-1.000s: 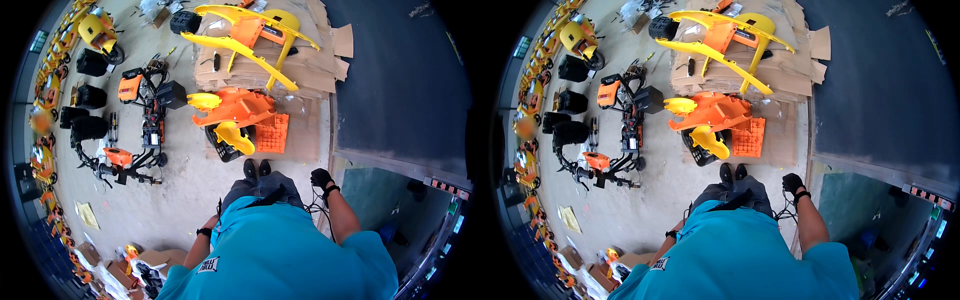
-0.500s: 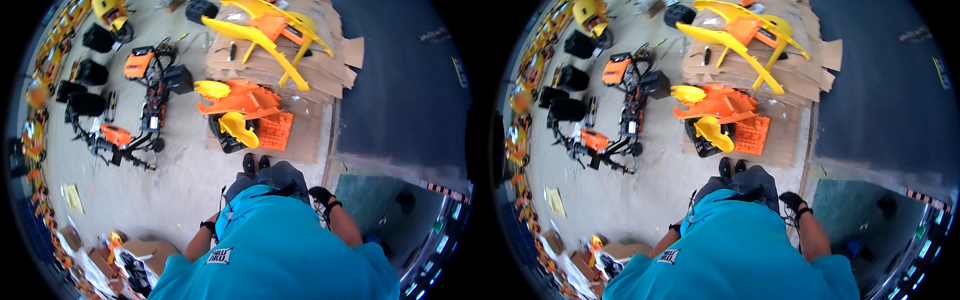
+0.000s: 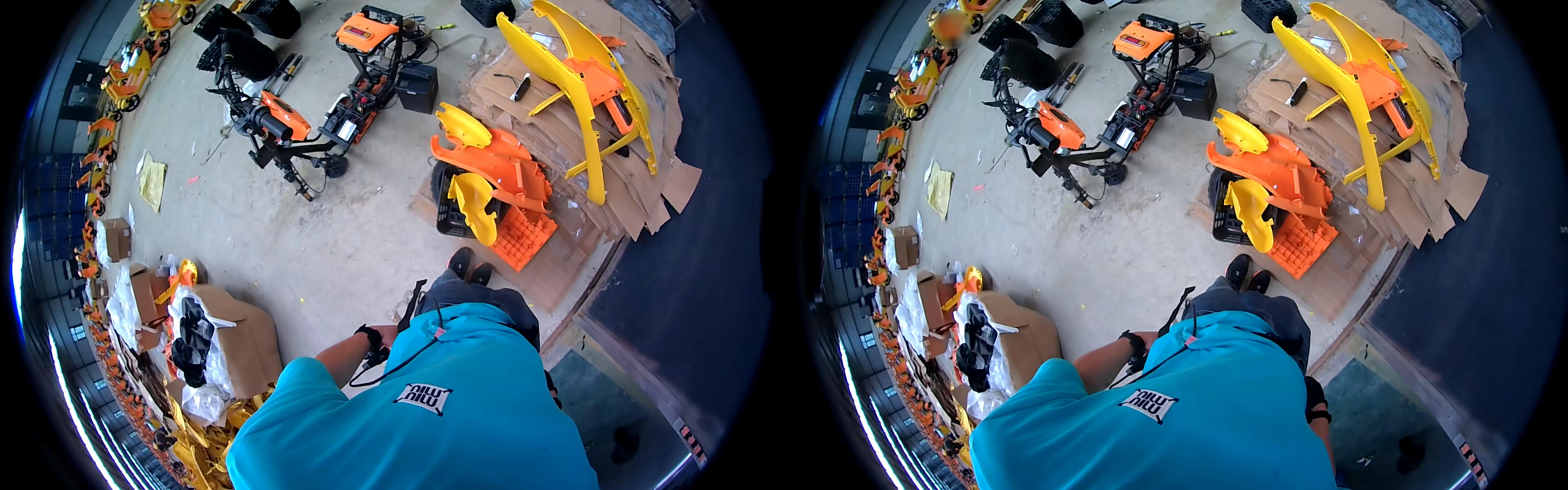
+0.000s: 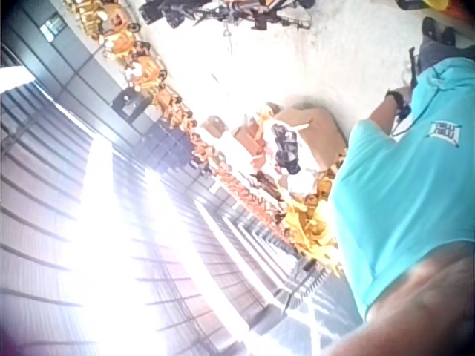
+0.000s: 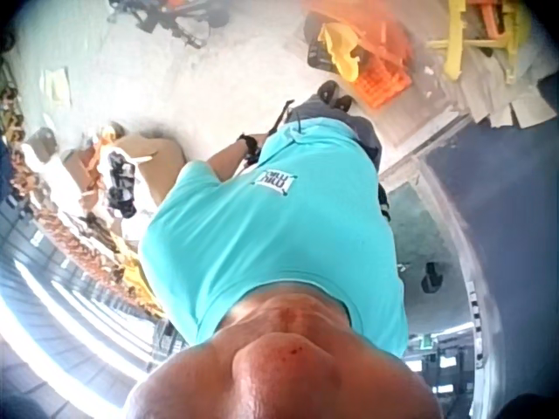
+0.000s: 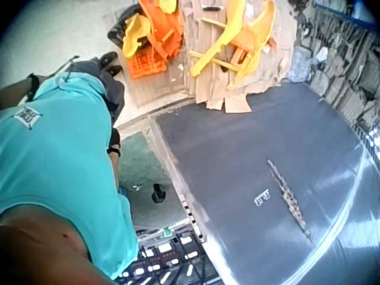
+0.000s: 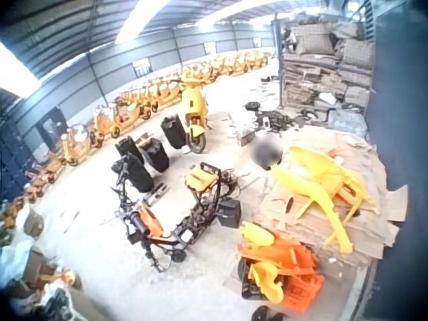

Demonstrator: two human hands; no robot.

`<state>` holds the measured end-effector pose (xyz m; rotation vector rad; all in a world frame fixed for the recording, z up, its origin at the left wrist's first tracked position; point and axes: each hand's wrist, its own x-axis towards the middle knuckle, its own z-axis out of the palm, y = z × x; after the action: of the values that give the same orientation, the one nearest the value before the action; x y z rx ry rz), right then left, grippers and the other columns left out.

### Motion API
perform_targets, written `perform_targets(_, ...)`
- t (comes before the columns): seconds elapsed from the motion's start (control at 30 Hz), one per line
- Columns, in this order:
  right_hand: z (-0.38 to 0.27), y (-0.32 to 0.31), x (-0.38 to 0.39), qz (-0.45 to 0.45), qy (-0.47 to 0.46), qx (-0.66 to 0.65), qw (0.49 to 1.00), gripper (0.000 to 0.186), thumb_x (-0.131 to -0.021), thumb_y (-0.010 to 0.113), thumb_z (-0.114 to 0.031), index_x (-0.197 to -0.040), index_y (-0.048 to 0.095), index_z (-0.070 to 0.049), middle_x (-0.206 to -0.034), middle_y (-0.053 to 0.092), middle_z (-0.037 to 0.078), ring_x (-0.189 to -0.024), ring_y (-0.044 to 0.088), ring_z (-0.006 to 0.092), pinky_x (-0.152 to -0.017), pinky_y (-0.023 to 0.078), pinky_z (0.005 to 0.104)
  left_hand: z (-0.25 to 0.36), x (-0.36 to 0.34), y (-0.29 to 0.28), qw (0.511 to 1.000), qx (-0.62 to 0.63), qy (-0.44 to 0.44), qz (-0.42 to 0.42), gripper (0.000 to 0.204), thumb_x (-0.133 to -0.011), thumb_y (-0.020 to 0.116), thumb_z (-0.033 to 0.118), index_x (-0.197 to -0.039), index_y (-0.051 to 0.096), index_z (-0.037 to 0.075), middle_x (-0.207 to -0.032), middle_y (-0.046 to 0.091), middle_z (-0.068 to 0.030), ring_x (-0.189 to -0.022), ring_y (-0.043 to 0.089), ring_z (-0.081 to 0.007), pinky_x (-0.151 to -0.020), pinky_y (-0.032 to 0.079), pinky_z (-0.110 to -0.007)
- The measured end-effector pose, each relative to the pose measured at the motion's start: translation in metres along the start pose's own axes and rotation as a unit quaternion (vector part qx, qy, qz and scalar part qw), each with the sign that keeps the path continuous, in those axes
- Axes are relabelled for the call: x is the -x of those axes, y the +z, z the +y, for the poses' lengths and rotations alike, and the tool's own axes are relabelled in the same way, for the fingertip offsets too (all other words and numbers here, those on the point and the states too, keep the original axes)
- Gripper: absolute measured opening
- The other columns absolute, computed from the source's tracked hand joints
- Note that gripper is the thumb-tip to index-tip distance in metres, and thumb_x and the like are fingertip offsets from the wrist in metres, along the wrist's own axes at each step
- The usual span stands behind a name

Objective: The person removes and replaces plastic body panels, manipulates electrical wiring, and handles a battery component on an electric scooter frame while sitting on the floor.

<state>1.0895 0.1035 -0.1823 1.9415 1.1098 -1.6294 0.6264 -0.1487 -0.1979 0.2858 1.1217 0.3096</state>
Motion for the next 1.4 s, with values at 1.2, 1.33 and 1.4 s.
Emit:
perform_targets(1.2,0.006,-0.059,-0.002,0.14,-0.202,-0.074,0.966,0.014,-0.089,0.057,-0.021,-0.087,0.061,-0.007,-0.073,0.061,0.002,-0.061,0.058,0.0142,-0.058,0.047,0.0302,0.086,-0.012,-0.011,0.999,0.005,0.035,0.041,0.055,-0.077,0.069,0.035,-0.119,0.059,0.001,-0.116,0.063,-0.0119,-0.105,0.058,-0.0198,-0.09,0.045,-0.035)
perform_targets(1.33,0.042,-0.061,-0.029,0.127,-0.208,-0.066,0.968,0.021,-0.087,0.06,-0.029,-0.093,0.062,-0.009,-0.079,0.063,0.003,-0.072,0.061,0.0168,-0.064,0.049,0.0325,0.075,-0.02,-0.014,0.997,-0.041,0.021,0.065,0.052,-0.077,0.068,0.035,-0.115,0.061,0.0,-0.111,0.066,-0.0119,-0.099,0.06,-0.0203,-0.086,0.046,-0.036)
perform_targets(1.4,0.037,-0.051,-0.025,0.116,-0.157,-0.096,0.976,0.024,-0.086,0.061,-0.032,-0.095,0.061,-0.01,-0.083,0.064,0.005,-0.077,0.062,0.0189,-0.069,0.051,0.0339,0.056,-0.03,-0.024,0.994,-0.061,0.027,0.089,0.049,-0.077,0.067,0.035,-0.111,0.063,0.0,-0.107,0.067,-0.0126,-0.097,0.061,-0.0209,-0.084,0.046,-0.036)
